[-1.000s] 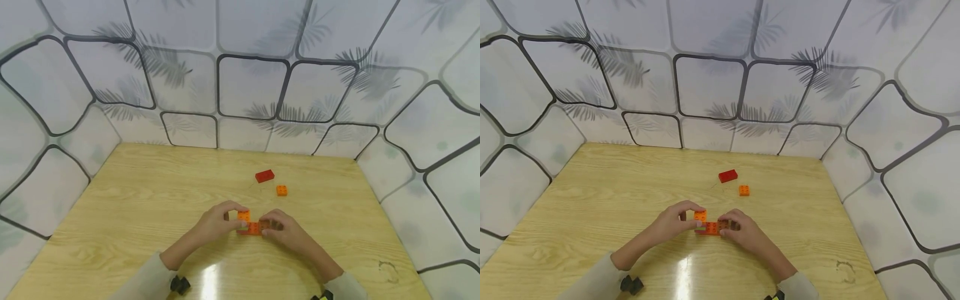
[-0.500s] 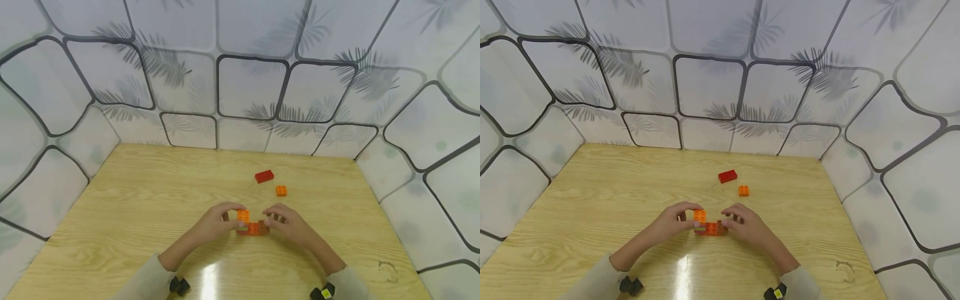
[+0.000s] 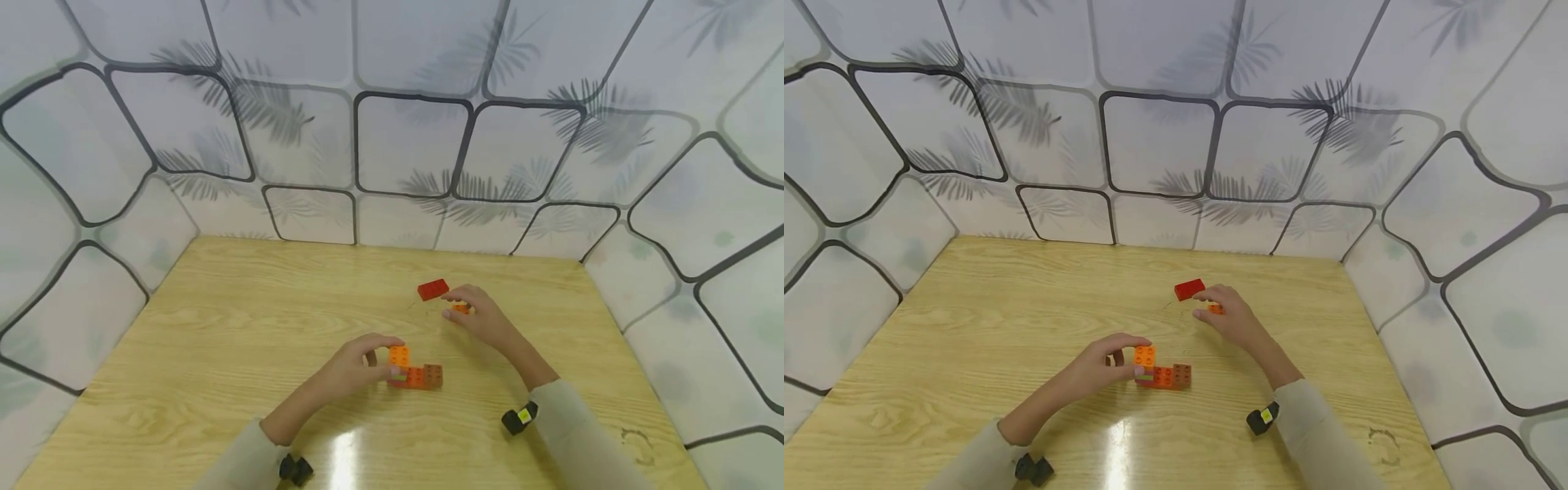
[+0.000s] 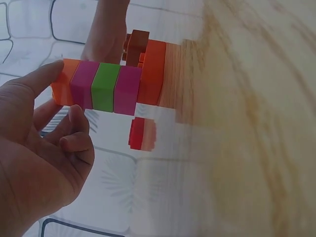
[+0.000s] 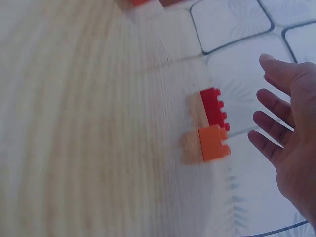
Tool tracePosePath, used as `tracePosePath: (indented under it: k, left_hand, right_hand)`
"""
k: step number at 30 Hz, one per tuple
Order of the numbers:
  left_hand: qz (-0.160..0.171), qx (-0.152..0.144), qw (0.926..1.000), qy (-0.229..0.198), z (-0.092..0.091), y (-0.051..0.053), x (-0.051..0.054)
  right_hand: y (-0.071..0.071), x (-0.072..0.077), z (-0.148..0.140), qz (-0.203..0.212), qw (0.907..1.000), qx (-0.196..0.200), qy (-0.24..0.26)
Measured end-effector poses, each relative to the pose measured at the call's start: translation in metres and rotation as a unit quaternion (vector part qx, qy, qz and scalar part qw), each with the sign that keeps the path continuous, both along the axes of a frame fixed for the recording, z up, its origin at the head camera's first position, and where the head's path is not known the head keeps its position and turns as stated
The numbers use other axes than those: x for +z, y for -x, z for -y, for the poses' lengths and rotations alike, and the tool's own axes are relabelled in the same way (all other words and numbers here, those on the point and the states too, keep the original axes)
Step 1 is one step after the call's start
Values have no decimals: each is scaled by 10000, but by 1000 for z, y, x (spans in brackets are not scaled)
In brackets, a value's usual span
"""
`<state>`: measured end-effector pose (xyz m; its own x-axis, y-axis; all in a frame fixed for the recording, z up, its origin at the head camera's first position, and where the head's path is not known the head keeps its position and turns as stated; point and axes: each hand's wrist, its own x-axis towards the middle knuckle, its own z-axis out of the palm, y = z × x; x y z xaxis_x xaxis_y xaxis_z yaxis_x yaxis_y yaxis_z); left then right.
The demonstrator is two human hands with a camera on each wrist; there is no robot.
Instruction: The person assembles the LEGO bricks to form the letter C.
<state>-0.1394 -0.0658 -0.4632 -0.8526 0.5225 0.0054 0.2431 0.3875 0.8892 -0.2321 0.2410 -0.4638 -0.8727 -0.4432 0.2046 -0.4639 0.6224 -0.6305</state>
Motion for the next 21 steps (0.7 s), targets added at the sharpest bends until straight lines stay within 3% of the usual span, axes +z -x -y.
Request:
tracePosePath:
  k: [10,21]
  left_hand:
    - [56,27,9999,-102,3,2,-3]
    - [276,144,9994,-169,5,2,-2]
  right_hand:
    - [52,-11,-4,763,9970,26,102]
    - [78,-25,8,879,9960,158,8]
